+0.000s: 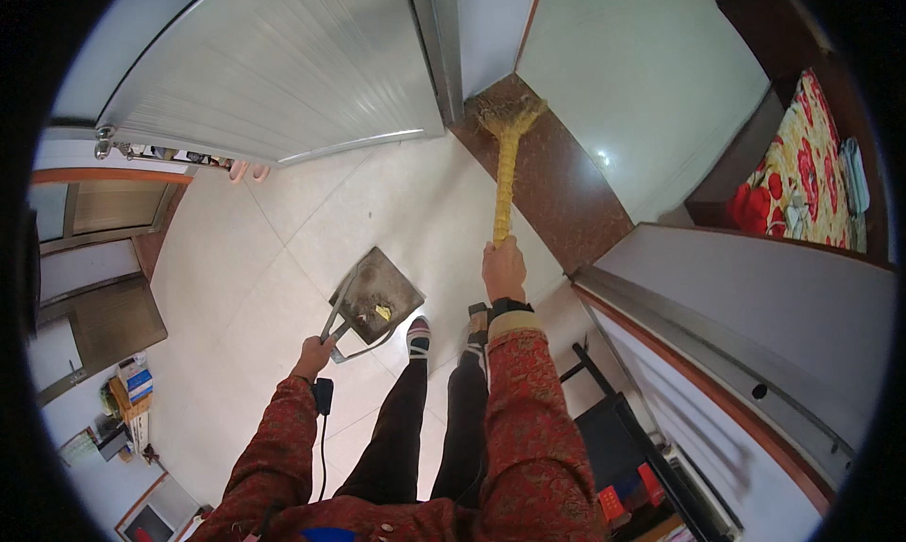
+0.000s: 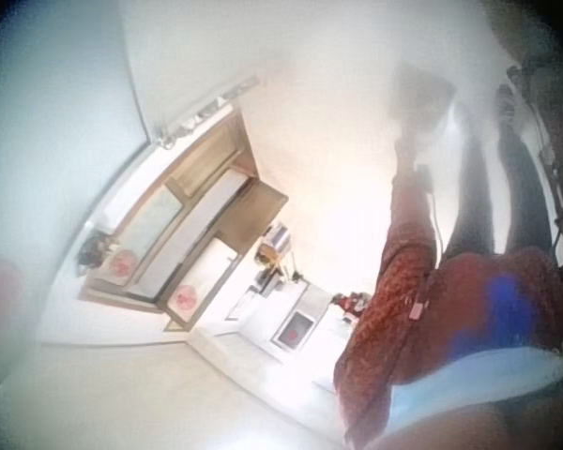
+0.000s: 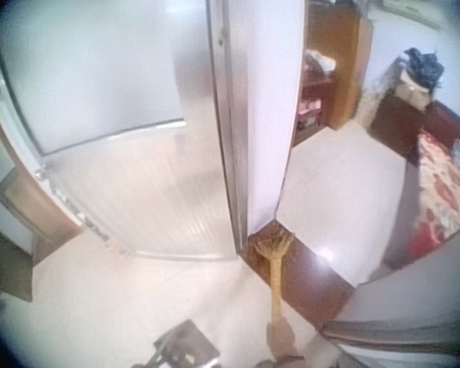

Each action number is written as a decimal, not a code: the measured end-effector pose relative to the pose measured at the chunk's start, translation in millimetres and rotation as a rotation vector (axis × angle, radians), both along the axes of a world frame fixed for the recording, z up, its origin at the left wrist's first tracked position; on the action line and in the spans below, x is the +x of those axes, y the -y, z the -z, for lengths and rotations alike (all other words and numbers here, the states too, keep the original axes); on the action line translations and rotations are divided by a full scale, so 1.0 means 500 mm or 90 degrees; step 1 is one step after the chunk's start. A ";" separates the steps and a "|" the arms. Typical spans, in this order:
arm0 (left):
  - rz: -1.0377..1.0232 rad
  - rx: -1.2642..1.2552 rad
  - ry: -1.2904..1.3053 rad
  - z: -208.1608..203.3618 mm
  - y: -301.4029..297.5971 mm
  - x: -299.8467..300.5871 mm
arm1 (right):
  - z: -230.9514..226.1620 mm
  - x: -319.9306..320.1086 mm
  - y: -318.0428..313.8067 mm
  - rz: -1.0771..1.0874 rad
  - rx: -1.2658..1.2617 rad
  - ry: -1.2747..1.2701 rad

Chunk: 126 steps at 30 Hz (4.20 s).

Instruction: The person sweeps a tiled floor with a traditional straw broom and collects debris into a dustpan. They move a chair to access the area under it, sweep around a bed and radiator, and then empty the dustpan into a trash bin.

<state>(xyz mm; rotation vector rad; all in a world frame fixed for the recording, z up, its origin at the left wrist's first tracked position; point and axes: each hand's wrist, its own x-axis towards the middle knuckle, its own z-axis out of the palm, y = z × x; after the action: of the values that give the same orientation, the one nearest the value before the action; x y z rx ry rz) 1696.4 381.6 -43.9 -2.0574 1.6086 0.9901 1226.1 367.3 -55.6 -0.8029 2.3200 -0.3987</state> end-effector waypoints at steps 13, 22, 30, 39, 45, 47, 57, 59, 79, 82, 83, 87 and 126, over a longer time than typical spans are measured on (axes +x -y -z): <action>-0.015 0.019 -0.003 -0.004 0.004 -0.011 | -0.108 -0.133 -0.148 0.065 0.000 0.083; 0.010 0.007 0.011 0.004 0.000 -0.003 | -0.125 -0.227 -0.017 -0.144 0.086 -0.110; -0.029 0.027 0.007 0.006 -0.002 0.000 | -0.139 -0.208 -0.087 0.023 -0.072 -0.009; -0.013 0.038 0.013 0.011 -0.002 0.000 | -0.047 -0.026 -0.152 -0.093 0.073 -0.023; -0.001 0.016 0.008 0.000 0.003 -0.005 | -0.165 -0.017 -0.313 0.025 0.021 0.092; 0.014 0.007 0.006 0.001 0.004 -0.005 | -0.167 -0.001 -0.285 0.025 0.006 0.060; -0.023 0.044 -0.023 0.024 -0.003 0.013 | -0.096 -0.039 -0.188 -0.226 0.094 -0.179; -0.014 0.036 -0.013 0.027 -0.001 0.015 | -0.149 -0.071 -0.260 -0.253 0.128 -0.155; -0.057 0.082 -0.013 0.045 0.004 0.029 | -0.111 -0.162 -0.376 0.148 0.074 -0.203; -0.032 0.063 0.002 0.058 0.000 0.043 | -0.073 -0.136 -0.369 0.275 0.121 -0.055; -0.020 0.047 -0.012 0.062 0.000 0.046 | -0.072 -0.118 -0.377 0.331 0.118 0.066; -0.010 0.049 -0.024 0.076 -0.003 0.049 | -0.148 -0.008 -0.432 0.277 0.236 0.162; 0.312 0.018 -0.181 -0.053 -0.003 0.198 | -0.486 -0.010 -0.462 0.551 -0.082 0.596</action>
<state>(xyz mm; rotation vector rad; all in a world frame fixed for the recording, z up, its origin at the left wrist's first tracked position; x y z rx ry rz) 1795.6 383.2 -17.3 -1.4347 2.0883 1.1378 1220.9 598.2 187.2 0.3740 1.6049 -1.0306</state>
